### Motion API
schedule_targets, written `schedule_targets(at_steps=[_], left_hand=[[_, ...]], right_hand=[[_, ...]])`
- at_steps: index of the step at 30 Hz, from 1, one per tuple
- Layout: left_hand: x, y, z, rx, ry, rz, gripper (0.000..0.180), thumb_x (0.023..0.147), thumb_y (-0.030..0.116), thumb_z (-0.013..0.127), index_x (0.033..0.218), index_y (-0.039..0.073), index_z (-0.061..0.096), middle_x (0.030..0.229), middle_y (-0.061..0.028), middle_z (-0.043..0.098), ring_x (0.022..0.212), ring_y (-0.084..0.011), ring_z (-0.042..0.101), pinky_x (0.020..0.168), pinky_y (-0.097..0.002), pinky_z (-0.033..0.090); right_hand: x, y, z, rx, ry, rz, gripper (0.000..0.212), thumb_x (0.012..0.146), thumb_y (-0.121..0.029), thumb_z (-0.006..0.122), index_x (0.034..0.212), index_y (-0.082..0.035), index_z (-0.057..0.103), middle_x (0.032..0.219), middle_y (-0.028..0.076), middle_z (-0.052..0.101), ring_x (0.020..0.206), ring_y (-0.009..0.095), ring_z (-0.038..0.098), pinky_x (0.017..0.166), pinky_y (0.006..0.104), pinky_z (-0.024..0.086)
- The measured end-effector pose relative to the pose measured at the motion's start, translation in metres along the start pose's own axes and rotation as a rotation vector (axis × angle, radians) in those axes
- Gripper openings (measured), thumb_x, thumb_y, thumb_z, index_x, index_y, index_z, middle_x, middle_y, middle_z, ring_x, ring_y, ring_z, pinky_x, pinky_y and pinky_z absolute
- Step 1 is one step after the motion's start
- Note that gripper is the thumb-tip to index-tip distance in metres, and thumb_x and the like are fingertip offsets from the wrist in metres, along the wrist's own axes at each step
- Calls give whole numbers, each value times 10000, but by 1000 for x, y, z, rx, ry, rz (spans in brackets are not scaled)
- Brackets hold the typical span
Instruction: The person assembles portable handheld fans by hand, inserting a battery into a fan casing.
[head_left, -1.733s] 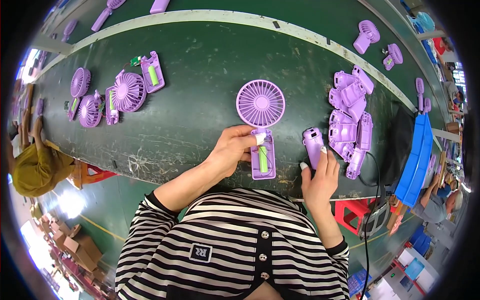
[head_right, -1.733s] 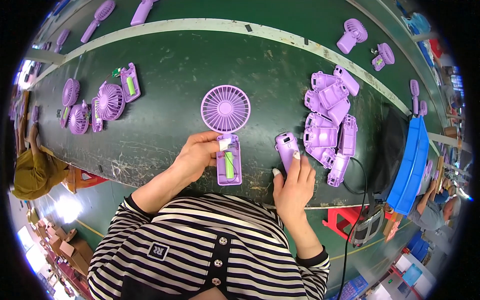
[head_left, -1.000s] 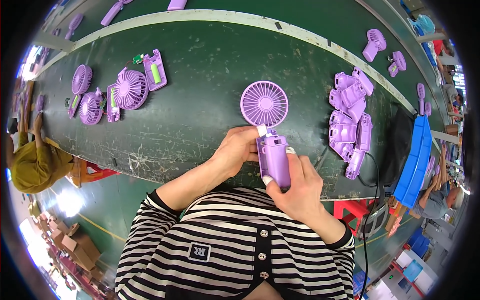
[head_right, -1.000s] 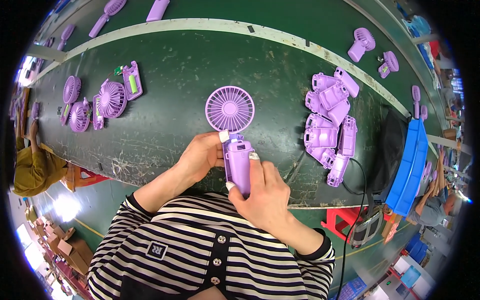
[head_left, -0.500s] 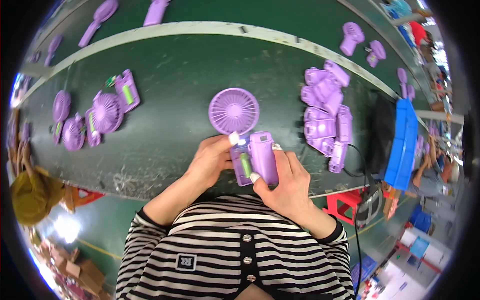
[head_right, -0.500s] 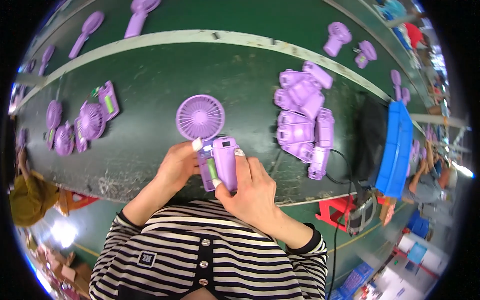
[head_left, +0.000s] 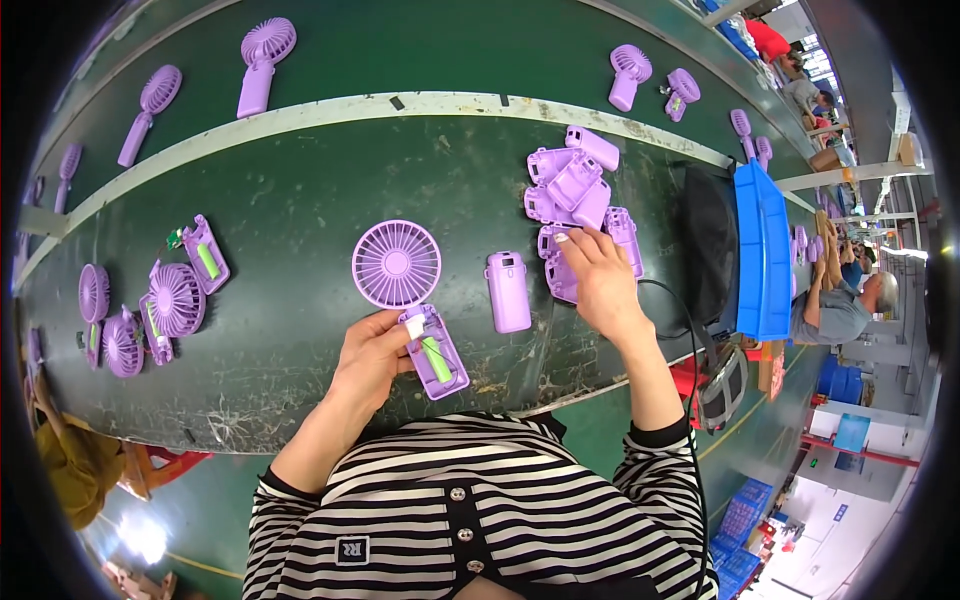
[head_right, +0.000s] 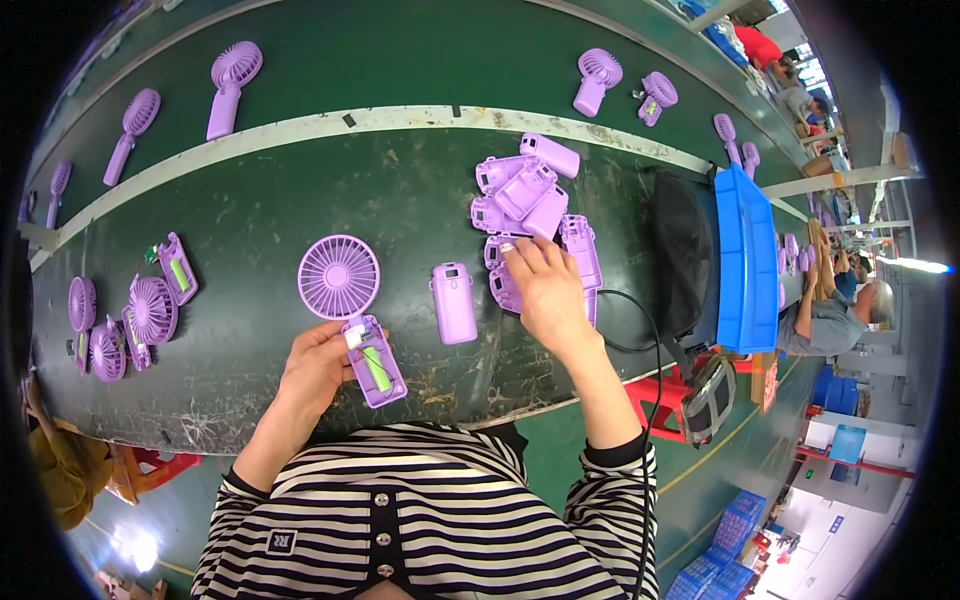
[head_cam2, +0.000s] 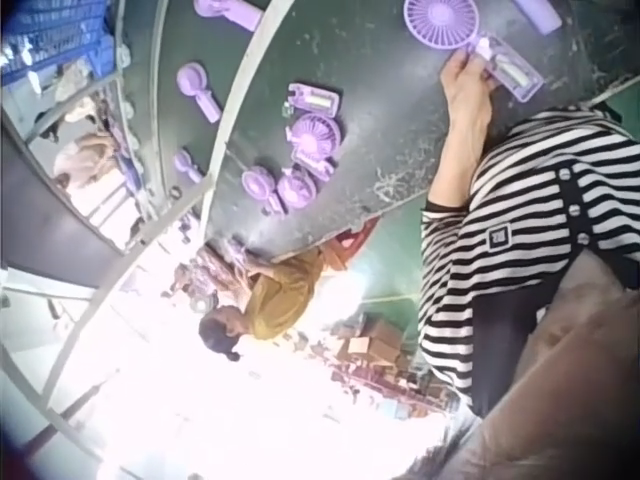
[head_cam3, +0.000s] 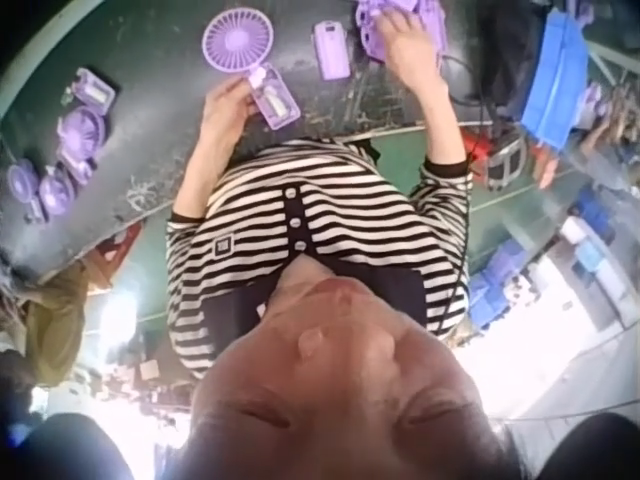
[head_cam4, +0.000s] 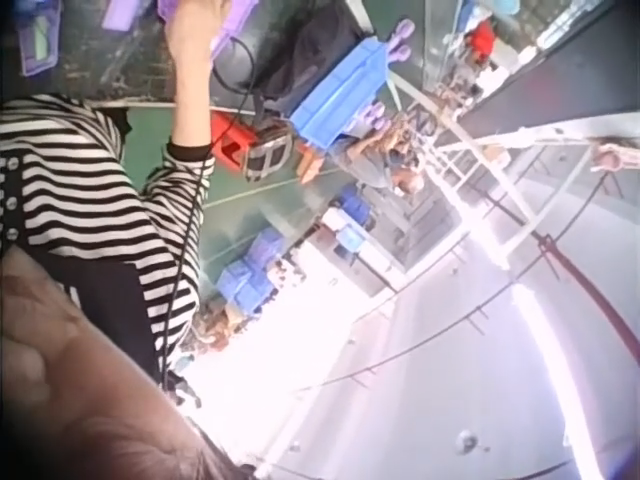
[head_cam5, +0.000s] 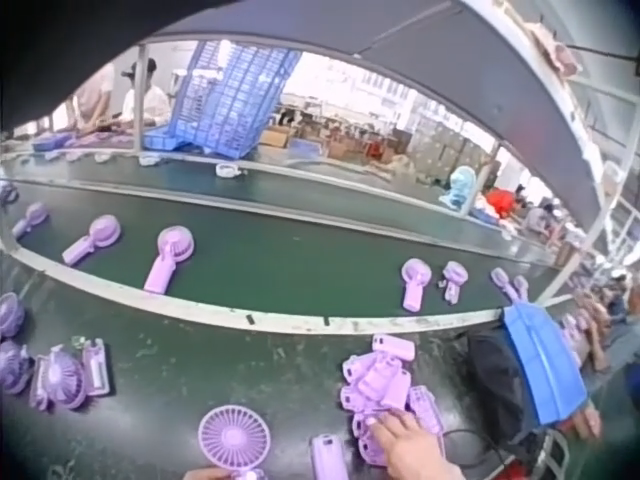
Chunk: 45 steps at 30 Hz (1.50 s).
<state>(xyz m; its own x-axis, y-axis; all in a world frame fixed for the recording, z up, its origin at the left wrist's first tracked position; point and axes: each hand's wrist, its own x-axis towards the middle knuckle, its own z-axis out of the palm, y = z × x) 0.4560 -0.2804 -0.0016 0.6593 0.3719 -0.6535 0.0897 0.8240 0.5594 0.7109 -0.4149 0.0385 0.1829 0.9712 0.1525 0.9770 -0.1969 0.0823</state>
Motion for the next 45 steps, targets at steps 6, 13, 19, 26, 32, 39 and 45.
schedule_targets(at_steps=[6, 13, 19, 26, 32, 39, 45], left_hand=[[0, -1, -2, 23, 26, -5, 217, 842, 94, 536, 1022, -23, 572, 872, -57, 597, 764, -134, 595, 689, -321, 527], [-1, 1, 2, 10, -14, 2, 240, 843, 139, 558, 1032, -8, 568, 891, -48, 586, 793, -137, 578, 701, -312, 518], [-1, -1, 0, 3, -7, 24, 210, 842, 150, 561, 981, -5, 587, 836, -37, 576, 730, -109, 554, 666, -303, 521], [-1, -1, 0, -8, -24, 24, 222, 836, 177, 572, 963, -4, 584, 850, -55, 598, 746, -133, 592, 668, -310, 519], [0, -2, -1, -112, -61, 4, 372, 850, 310, 532, 1023, -18, 535, 940, -108, 606, 828, -197, 610, 717, -360, 505], [-2, 2, 2, -164, -66, 21, 466, 852, 412, 486, 1039, -14, 524, 992, -134, 598, 884, -236, 599, 770, -408, 482], [0, 1, 2, -177, -70, 25, 486, 849, 431, 480, 1045, -11, 523, 996, -132, 597, 888, -230, 597, 764, -393, 483]], right_hand=[[-5, 3, -2, 12, 39, 28, 234, 647, -8, 566, 875, -41, 609, 761, 67, 532, 760, 254, 554, 724, 364, 426], [-24, -82, -56, 536, -86, -294, 242, 636, -36, 595, 879, -38, 592, 724, 48, 506, 509, 184, 525, 420, 289, 434], [-28, -83, -63, 1028, -729, -506, 341, 773, -237, 625, 1067, -69, 582, 974, 86, 588, 857, 249, 586, 678, 337, 491], [-25, -75, -55, 1296, -861, -296, 425, 686, -158, 669, 1086, -53, 571, 891, 93, 591, 786, 243, 573, 667, 326, 465], [-12, -112, -51, 752, -70, 155, 415, 597, -108, 683, 963, 44, 563, 797, 117, 561, 699, 221, 534, 639, 307, 444], [-9, -144, -39, 498, 10, 107, 446, 592, -144, 684, 979, 18, 535, 728, 138, 526, 600, 300, 537, 527, 378, 448], [-3, -150, -32, 477, -36, 112, 461, 594, -186, 686, 986, 6, 537, 722, 120, 514, 586, 278, 545, 492, 367, 453]])
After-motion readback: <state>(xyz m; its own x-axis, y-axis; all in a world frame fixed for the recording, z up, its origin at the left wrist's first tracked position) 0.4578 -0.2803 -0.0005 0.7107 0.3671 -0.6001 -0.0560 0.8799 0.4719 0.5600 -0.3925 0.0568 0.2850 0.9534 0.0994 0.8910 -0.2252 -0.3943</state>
